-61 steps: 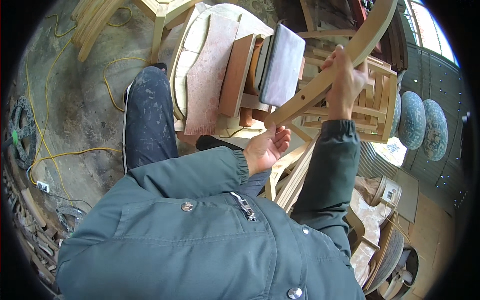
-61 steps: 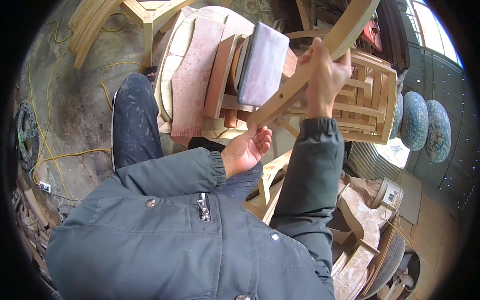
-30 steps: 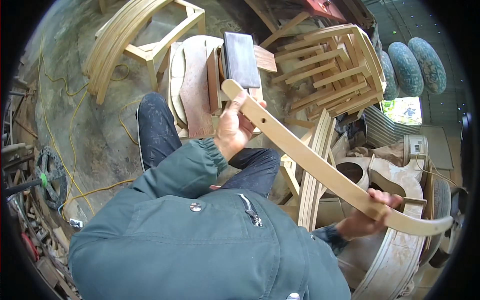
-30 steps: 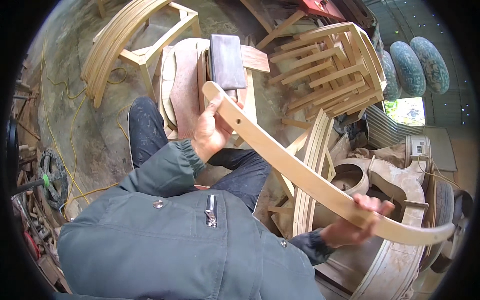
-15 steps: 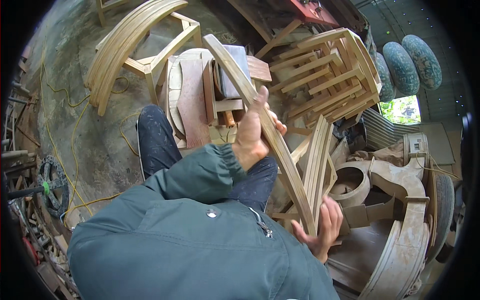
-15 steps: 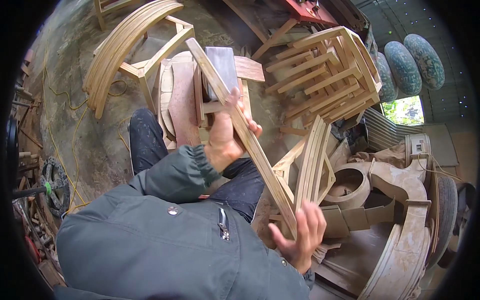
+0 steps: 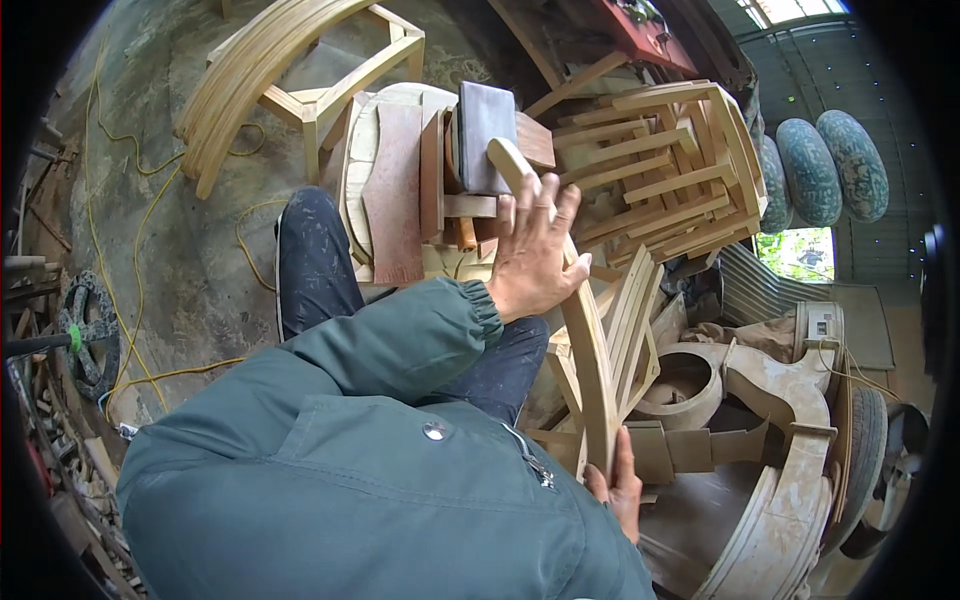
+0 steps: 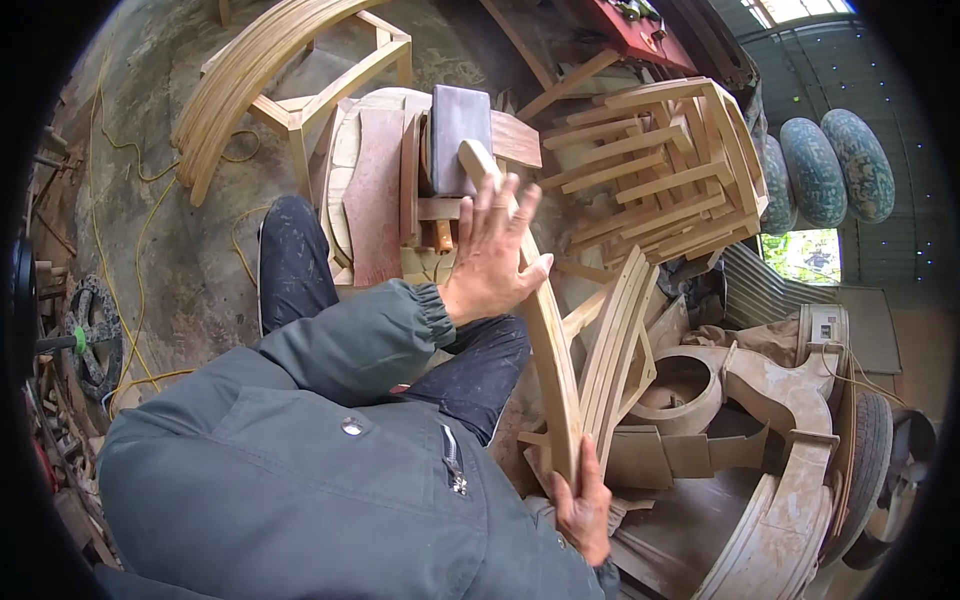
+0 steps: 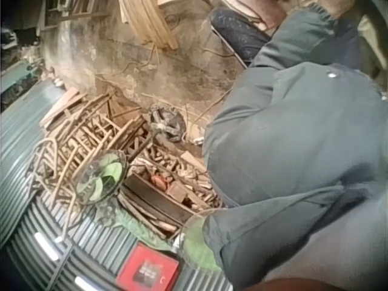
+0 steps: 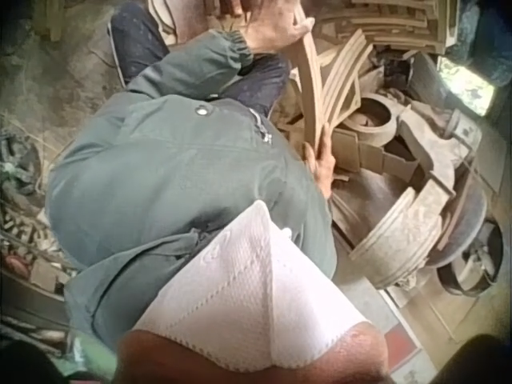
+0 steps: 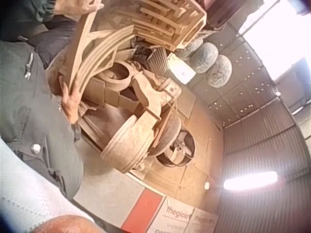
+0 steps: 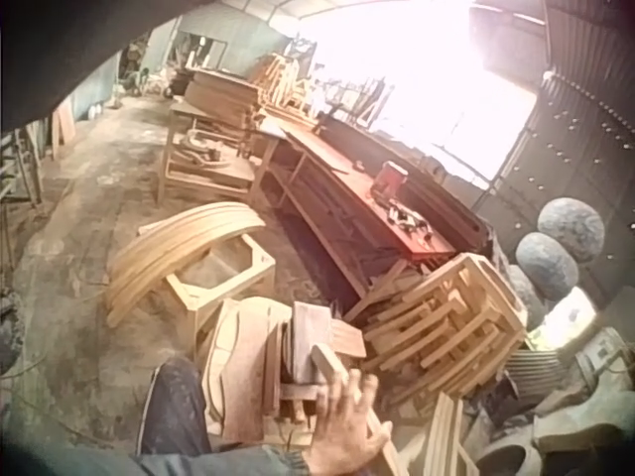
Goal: Sanding curved wooden furniture components using a fixed manual sanding block in a workshop.
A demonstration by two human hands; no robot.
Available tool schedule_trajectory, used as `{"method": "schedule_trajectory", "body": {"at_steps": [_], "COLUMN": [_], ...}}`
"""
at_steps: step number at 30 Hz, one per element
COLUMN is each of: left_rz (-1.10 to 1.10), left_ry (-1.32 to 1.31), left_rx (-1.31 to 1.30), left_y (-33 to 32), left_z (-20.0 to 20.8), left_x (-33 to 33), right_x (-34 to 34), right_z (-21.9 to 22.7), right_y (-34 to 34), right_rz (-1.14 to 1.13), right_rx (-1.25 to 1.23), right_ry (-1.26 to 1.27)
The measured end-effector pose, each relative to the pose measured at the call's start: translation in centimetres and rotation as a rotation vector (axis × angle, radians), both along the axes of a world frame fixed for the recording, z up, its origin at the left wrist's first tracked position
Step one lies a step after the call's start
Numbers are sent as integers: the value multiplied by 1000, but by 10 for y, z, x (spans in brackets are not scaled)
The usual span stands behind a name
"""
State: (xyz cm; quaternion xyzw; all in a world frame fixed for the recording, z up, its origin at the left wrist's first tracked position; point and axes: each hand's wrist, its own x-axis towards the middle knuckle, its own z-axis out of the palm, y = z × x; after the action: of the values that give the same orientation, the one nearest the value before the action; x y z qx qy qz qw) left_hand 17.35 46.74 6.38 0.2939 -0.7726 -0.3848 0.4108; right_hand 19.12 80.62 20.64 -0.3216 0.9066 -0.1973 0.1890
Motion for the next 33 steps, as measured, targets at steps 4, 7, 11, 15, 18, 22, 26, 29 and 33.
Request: {"method": "schedule_trajectory", "body": {"at_steps": [4, 7, 11, 15, 18, 22, 26, 29, 33], "left_rz": [-113, -112, -151, -209, -200, -216, -220, -201, -200], "left_ry": [-64, -64, -81, -123, -169, -225, -291, -341, -380], "left_rx": [-67, -71, -43, -68, -122, -184, -216, -234, -227], "left_y": [-11, -34, -64, -87, -103, -125, -144, -164, -198], "left_z": [6, 14, 5, -11, -23, -36, -40, -42, -50], "left_x": [1, 0, -8, -18, -24, -26, -35, -41, -44], "right_x": [-12, -17, -21, -22, -23, -27, -50, -59, -68], "right_z": [61, 84, 60, 4, -37, -72, -115, -128, -132], "right_y": [-15, -44, -63, -60, -67, -91, -99, -118, -153], "right_rz": [54, 122, 16, -68, -47, 36, 72, 38, 152], "right_rx": [111, 186, 199, 142, 106, 84, -31, -24, -50], "right_ry": [-9, 42, -70, -43, -25, 63, 13, -57, 52]}}
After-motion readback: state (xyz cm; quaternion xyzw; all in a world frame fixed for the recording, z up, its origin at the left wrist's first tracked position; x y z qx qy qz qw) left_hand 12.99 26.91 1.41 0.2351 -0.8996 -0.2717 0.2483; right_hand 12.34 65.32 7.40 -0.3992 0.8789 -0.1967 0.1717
